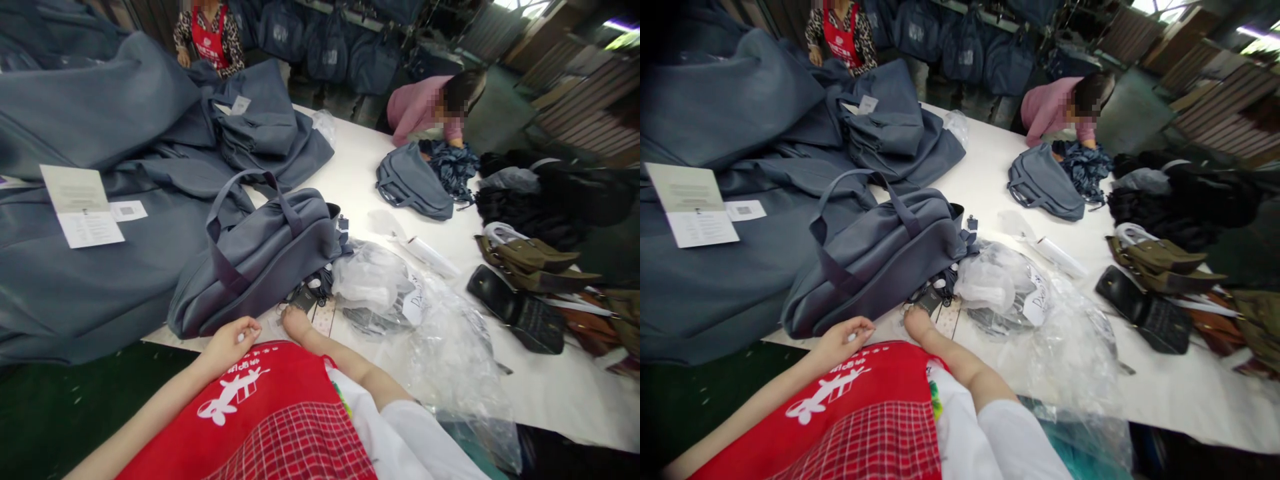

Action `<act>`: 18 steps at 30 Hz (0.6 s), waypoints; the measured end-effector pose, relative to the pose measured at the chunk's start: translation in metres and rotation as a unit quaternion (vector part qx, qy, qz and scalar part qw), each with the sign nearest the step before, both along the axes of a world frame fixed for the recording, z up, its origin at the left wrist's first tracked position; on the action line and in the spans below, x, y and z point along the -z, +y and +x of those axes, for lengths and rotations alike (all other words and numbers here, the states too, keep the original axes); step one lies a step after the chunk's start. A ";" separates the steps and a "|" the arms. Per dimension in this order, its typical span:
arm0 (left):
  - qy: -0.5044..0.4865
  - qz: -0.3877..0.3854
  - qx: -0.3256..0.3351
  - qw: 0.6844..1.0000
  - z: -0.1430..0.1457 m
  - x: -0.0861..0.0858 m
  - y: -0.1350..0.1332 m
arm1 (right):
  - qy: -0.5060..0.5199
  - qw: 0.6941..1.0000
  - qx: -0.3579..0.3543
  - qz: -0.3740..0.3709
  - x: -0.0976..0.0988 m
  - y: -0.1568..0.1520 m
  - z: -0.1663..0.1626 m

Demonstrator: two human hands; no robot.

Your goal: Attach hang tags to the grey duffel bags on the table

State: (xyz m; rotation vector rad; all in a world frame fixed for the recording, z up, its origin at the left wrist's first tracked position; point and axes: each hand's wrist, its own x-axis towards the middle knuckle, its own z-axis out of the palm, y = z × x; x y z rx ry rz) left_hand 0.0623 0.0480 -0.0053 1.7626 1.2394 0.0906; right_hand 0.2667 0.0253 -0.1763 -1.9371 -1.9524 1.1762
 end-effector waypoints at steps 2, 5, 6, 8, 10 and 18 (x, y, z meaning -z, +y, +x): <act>0.010 -0.002 0.001 1.000 -0.003 -0.001 -0.001 | 0.006 1.000 0.008 -0.003 0.005 0.005 -0.005; 0.017 -0.008 -0.013 1.000 -0.011 -0.002 -0.002 | 0.038 0.999 0.010 -0.015 0.006 0.013 0.005; 0.016 -0.009 -0.019 1.000 -0.014 -0.001 -0.003 | 0.056 0.998 0.008 -0.021 0.005 0.014 0.011; 0.014 -0.013 -0.029 0.999 -0.018 0.000 -0.003 | 0.096 0.995 0.005 -0.030 0.000 0.015 0.027; 0.014 -0.016 -0.031 0.999 -0.019 0.002 -0.004 | 0.131 0.991 0.010 -0.033 -0.004 0.014 0.041; 0.003 -0.006 0.004 1.000 -0.004 0.006 0.000 | 0.120 0.991 0.055 -0.008 0.001 0.012 0.020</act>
